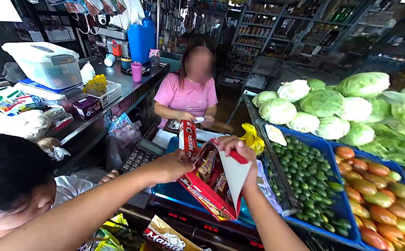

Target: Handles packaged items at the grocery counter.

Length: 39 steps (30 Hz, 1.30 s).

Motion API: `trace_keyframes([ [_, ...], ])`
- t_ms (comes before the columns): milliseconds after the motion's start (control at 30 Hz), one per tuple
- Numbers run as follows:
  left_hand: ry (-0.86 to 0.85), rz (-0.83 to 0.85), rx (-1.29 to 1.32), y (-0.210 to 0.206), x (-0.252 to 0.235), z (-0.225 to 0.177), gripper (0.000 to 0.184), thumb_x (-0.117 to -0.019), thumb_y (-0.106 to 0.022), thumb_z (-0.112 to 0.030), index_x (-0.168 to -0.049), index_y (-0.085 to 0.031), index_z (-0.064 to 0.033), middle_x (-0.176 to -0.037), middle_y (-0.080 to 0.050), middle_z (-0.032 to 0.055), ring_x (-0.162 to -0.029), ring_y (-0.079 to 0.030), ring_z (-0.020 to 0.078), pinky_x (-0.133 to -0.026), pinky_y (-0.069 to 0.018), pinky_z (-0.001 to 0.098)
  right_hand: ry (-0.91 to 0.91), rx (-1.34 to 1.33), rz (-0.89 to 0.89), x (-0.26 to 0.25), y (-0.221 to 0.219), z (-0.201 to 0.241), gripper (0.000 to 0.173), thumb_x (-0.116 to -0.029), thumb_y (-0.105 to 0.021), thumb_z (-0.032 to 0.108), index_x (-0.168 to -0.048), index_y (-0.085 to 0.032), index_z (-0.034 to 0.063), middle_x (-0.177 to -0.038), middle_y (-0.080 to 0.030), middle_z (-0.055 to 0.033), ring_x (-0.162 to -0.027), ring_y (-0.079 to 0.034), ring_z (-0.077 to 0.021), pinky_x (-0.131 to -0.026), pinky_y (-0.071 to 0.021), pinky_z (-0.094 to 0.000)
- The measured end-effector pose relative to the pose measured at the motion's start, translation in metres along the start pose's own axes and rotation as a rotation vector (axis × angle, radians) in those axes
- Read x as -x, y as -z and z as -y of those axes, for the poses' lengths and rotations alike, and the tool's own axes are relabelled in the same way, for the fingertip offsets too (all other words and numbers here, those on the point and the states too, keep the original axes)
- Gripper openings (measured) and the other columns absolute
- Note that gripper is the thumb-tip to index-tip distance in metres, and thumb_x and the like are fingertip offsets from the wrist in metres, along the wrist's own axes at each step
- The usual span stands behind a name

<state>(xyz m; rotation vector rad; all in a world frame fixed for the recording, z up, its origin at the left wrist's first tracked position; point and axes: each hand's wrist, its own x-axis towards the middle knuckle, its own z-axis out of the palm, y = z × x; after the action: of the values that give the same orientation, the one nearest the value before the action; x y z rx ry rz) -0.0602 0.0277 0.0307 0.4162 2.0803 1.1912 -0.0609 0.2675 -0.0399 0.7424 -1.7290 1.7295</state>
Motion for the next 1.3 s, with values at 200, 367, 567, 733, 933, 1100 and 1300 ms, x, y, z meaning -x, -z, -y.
trace_keyframes([
  [200, 0.007, -0.080, -0.561, -0.008, 0.013, -0.029, 0.051, -0.1095, -0.047, -0.030, -0.150, -0.038, -0.0010, -0.142, -0.054, 0.0226, -0.127, -0.058, 0.0348, -0.106, -0.0450, 0.0522, -0.046, -0.151, -0.034, -0.005, 0.001, -0.005, 0.049, -0.1080, -0.039, 0.038, -0.070, -0.062, 0.0190, -0.077, -0.068, 0.0050, -0.094, -0.068, -0.0112, -0.102, -0.0498, -0.0315],
  [367, -0.387, -0.362, -0.864, -0.021, 0.011, -0.028, 0.041, -0.0986, -0.066, -0.015, -0.139, -0.058, -0.0080, -0.149, -0.048, 0.0206, -0.138, -0.047, 0.0401, -0.105, -0.0465, 0.0541, -0.047, -0.148, -0.060, -0.004, -0.003, -0.006, 0.047, -0.1070, -0.039, 0.040, -0.072, -0.063, 0.0198, -0.080, -0.067, 0.0065, -0.093, -0.066, -0.0091, -0.099, -0.0498, -0.0303],
  [567, -0.164, -0.251, -1.042, -0.048, -0.016, -0.044, 0.072, -0.1038, -0.050, -0.053, -0.150, -0.044, 0.0009, -0.166, -0.021, 0.0251, -0.156, -0.014, 0.0434, -0.119, -0.0191, 0.0666, -0.057, -0.145, -0.085, -0.001, -0.006, -0.005, 0.046, -0.1059, -0.039, 0.039, -0.071, -0.062, 0.0189, -0.084, -0.067, 0.0043, -0.099, -0.066, -0.0121, -0.103, -0.0486, -0.0331],
  [733, -0.084, -0.222, -0.982, -0.058, -0.019, -0.057, 0.062, -0.1005, -0.063, -0.030, -0.147, -0.043, 0.0068, -0.163, -0.027, 0.0240, -0.156, -0.016, 0.0395, -0.121, -0.0233, 0.0586, -0.014, -0.098, -0.085, -0.002, -0.009, -0.001, 0.045, -0.1070, -0.034, 0.033, -0.072, -0.059, 0.0193, -0.086, -0.065, 0.0060, -0.100, -0.064, -0.0093, -0.103, -0.0478, -0.0311],
  [933, -0.143, -0.362, -0.525, -0.016, 0.009, -0.048, 0.037, -0.1005, -0.063, -0.025, -0.126, -0.062, 0.0010, -0.129, -0.060, 0.0227, -0.125, -0.054, 0.0386, -0.103, -0.0446, 0.0580, -0.029, -0.016, -0.084, 0.000, -0.015, 0.006, 0.045, -0.1058, -0.038, 0.037, -0.072, -0.062, 0.0189, -0.097, -0.066, 0.0055, -0.105, -0.061, -0.0068, -0.095, -0.0486, -0.0246],
  [1100, -0.241, -0.502, -0.189, -0.005, 0.018, -0.024, 0.030, -0.1042, -0.059, -0.027, -0.124, -0.060, -0.0034, -0.109, -0.067, 0.0146, -0.097, -0.065, 0.0239, -0.088, -0.0522, 0.0468, 0.034, 0.165, -0.038, 0.003, -0.016, 0.009, 0.051, -0.1078, -0.036, 0.045, -0.084, -0.069, 0.0154, -0.111, -0.068, 0.0029, -0.119, -0.058, -0.0105, -0.104, -0.0462, -0.0299],
  [1300, -0.332, -0.553, 0.273, 0.012, 0.031, 0.011, 0.029, -0.1093, -0.048, -0.020, -0.130, -0.053, -0.0008, -0.113, -0.066, 0.0146, -0.091, -0.072, 0.0203, -0.075, -0.0619, 0.0347, -0.001, 0.543, 0.086, -0.001, -0.017, 0.018, 0.055, -0.1058, -0.044, 0.045, -0.140, -0.056, 0.0039, -0.146, -0.054, -0.0145, -0.134, -0.053, -0.0220, -0.108, -0.0476, -0.0410],
])
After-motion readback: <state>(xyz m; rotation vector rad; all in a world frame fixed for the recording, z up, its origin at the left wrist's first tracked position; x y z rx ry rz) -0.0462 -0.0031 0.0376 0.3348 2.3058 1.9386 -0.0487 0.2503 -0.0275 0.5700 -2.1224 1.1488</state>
